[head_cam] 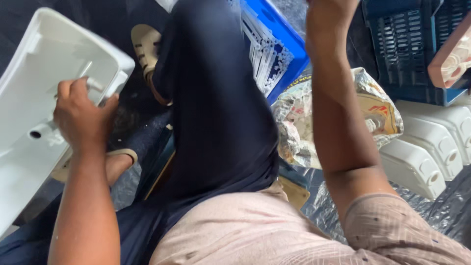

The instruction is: The person sits cross-legged on the floor and assembles white plastic components by inserting small white plastic rods into holes on a rectangular white plastic part. The person repeatedly picks up rods from a blue crate and inserts them into the part, then places the assembled unit aside.

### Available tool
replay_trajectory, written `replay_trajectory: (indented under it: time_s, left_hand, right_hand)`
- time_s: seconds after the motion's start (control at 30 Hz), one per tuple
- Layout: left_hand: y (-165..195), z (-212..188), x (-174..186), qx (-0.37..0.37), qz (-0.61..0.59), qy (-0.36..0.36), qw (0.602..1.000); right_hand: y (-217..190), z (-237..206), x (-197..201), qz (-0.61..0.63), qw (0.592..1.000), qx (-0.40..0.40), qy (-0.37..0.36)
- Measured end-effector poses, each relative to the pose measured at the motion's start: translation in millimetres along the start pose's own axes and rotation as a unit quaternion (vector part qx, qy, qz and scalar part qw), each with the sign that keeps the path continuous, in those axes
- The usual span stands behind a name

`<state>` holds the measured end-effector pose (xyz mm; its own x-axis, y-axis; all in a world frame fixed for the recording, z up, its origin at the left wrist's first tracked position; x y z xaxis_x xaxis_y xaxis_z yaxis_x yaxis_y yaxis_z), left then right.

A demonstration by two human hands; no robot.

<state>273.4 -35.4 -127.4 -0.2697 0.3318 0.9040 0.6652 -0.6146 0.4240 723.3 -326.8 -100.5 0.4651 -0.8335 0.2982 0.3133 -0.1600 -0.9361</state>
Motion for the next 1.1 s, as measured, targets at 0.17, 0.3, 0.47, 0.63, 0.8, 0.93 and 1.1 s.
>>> replay_trajectory:
  time_s: [0.17, 0.3, 0.47, 0.63, 0.8, 0.93, 1.1]
  left_hand:
    - [13.3, -1.4, 6.0, -0.009, -0.018, -0.016, 1.0]
    - [4.5, -8.9, -7.2, 0.035, -0.017, -0.023, 0.999]
    - [-9.2, -23.5, -19.5, 0.035, 0.014, -0.02, 0.999]
    - [-12.5, -26.7, -25.8, 0.067, 0.015, -0.03, 0.997]
    - [-10.9, -16.3, -19.1, 0.03, 0.005, -0.003, 1.0]
    - [-11.1, -9.5, -9.7, 0.026, -0.001, 0.022, 0.999]
    - [-9.8, -1.0, -11.2, 0.081, -0.002, 0.007, 0.997]
  right_hand:
    - [199.8, -45.6, 15.5, -0.249, 0.887, -0.288, -0.263]
    - [255.7, -126.5, -12.6, -0.635, 0.577, -0.03, -0.512]
    - [256.8, -174.4, -18.8, -0.495, 0.804, -0.184, -0.275]
    - [271.7, -195.2, -44.8, -0.515, 0.79, -0.12, -0.311]
    - [291.0, -182.1, -55.4, -0.572, 0.734, -0.158, -0.33]
    - [226.3, -125.1, -35.5, -0.385, 0.887, -0.224, -0.118]
    - [26.2, -34.6, -21.1, 0.117, 0.987, -0.114, -0.003]
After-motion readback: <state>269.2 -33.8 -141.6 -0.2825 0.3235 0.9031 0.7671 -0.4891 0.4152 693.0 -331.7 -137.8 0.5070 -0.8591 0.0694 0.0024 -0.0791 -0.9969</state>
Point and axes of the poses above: each hand's wrist, its own z-axis towards the middle knuckle, its own x-axis out of the back of the hand, y = z × x, the point moved 5 cm from there along z, towards the middle knuckle, and after that the axes turned 3 degrees about -z, right-handed, at the moved point
